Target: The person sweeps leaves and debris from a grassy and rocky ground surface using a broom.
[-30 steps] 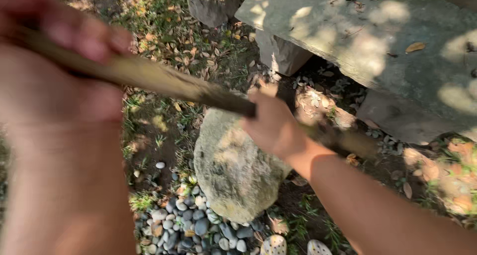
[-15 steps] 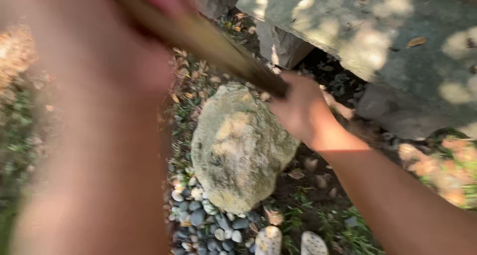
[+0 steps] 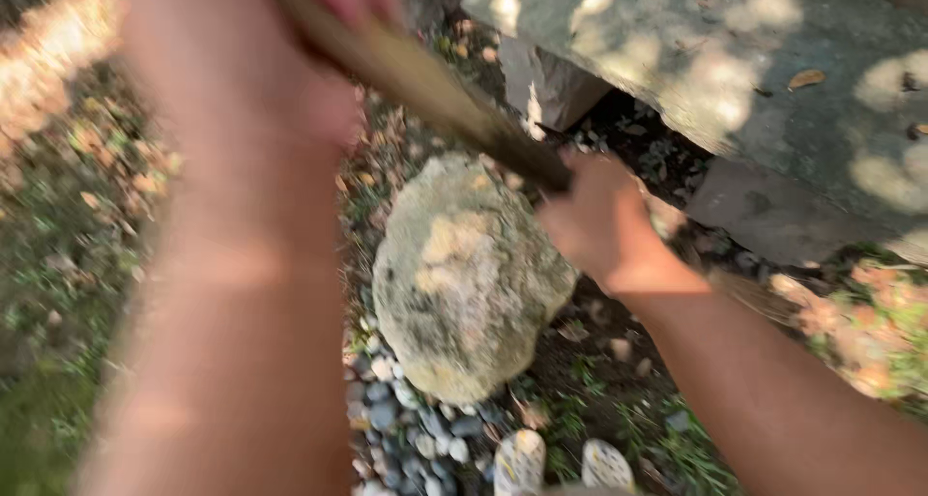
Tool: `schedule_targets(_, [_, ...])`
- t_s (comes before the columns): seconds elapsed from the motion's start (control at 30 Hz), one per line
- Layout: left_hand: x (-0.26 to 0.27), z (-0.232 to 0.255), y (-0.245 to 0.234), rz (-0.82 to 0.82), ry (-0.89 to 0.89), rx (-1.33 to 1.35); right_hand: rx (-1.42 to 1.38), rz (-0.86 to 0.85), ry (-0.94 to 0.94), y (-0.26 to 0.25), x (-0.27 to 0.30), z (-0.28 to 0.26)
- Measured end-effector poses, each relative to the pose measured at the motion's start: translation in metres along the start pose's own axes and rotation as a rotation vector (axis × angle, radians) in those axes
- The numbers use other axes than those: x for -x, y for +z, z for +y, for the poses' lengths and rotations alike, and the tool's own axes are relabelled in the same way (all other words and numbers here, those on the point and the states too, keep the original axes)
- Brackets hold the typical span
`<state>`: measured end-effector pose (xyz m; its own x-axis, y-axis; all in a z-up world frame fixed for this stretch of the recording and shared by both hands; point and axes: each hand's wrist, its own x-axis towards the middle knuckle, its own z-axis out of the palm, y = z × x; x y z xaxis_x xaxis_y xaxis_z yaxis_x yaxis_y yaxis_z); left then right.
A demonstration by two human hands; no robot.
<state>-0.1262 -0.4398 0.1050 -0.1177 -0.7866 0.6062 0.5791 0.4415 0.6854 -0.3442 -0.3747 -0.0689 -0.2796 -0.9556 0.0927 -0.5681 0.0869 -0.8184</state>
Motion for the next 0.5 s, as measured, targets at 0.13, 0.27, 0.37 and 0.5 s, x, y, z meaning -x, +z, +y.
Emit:
schedule_targets(0.13, [-0.002,0.000,0.000,0.055,0.106,-0.106,-0.128,-0.130,0.071,0.006,-0.039,-0.055])
schedule_targets(0.27, [0.013,-0.021,0.020,0.141,0.117,-0.095,-0.049,-0.354,0.114,0.033,-0.072,-0.038])
schedule_targets(0.37, [0.021,-0.024,0.028,0.169,-0.066,0.045,0.124,-0.045,-0.118,0.036,-0.020,-0.008])
schedule_targets(0.5, [0.004,0.021,-0.006,0.005,-0.031,-0.083,0.005,-0.176,0.218,0.008,0.011,-0.038])
